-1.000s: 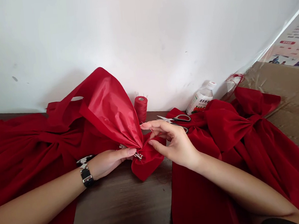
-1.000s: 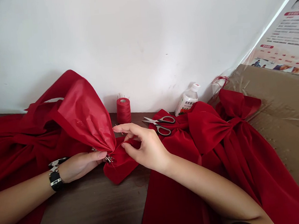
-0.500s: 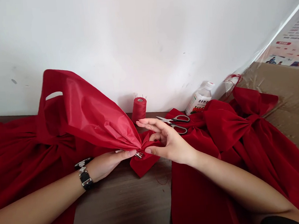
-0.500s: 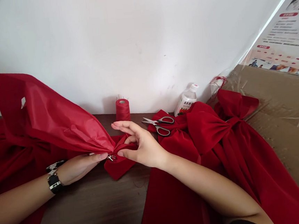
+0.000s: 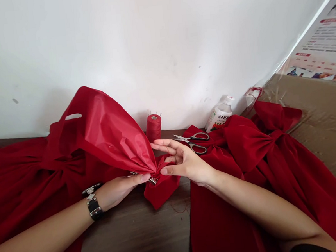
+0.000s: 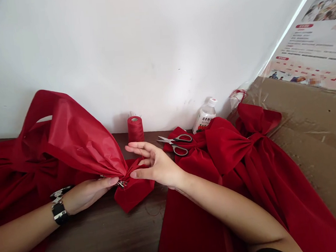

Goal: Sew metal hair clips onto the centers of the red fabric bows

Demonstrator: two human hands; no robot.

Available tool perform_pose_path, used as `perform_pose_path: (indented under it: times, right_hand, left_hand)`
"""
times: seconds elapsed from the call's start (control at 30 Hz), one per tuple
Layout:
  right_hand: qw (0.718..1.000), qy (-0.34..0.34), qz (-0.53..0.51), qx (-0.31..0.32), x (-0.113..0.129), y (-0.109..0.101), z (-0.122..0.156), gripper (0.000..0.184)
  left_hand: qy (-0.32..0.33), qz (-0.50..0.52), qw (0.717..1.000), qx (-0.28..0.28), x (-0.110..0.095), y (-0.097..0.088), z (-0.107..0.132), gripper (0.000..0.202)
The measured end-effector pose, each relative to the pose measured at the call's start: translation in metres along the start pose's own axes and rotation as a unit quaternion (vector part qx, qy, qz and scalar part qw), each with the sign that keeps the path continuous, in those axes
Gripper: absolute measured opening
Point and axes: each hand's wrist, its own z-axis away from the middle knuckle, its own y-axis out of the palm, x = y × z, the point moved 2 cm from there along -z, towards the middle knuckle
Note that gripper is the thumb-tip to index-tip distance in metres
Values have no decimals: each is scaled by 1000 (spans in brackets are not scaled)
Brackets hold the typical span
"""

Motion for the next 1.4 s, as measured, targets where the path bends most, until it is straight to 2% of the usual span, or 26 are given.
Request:
perform_pose_path:
  times: [0.2,0.3,0.47,0.77,0.97,1.1,1.17,1.3,1.4]
  right_hand:
    - [993,-52,102,-3,0,4,3,72]
    - [991,-81,110,-4,-2,7,3,70]
    - [995,-47,80,19,-4,6,1,69]
    - [1000,20,4,19,-4,3,0,71]
    - [999,-4,-4,40,-7,3,0,71]
    - [994,-61,72,54,-2,3,0,69]
    - [984,-103,142,37,6,1,2,64]
    - [950,-167,265,-7,37,-3,14,52]
    - [913,-211,349,18,59,4,30,42]
  left_hand:
    - [-4,-6,1000,-19,-3,1,3,59]
    - [3,-11,1000,-16,-3,1,2,62]
    - [10,-11,1000,2,-1,0,0,59]
    - [12,-11,1000,10,-2,0,-1,61]
    - [5,-38,999,4,1,-1,2,57]
    - [2,-53,999,-7,1,-1,2,58]
    - [6,-55,998,-21,-1,-2,2,57]
    - [33,-50,997,-42,-5,-4,2,51]
    - [62,-39,997,-39,-6,-5,4,43]
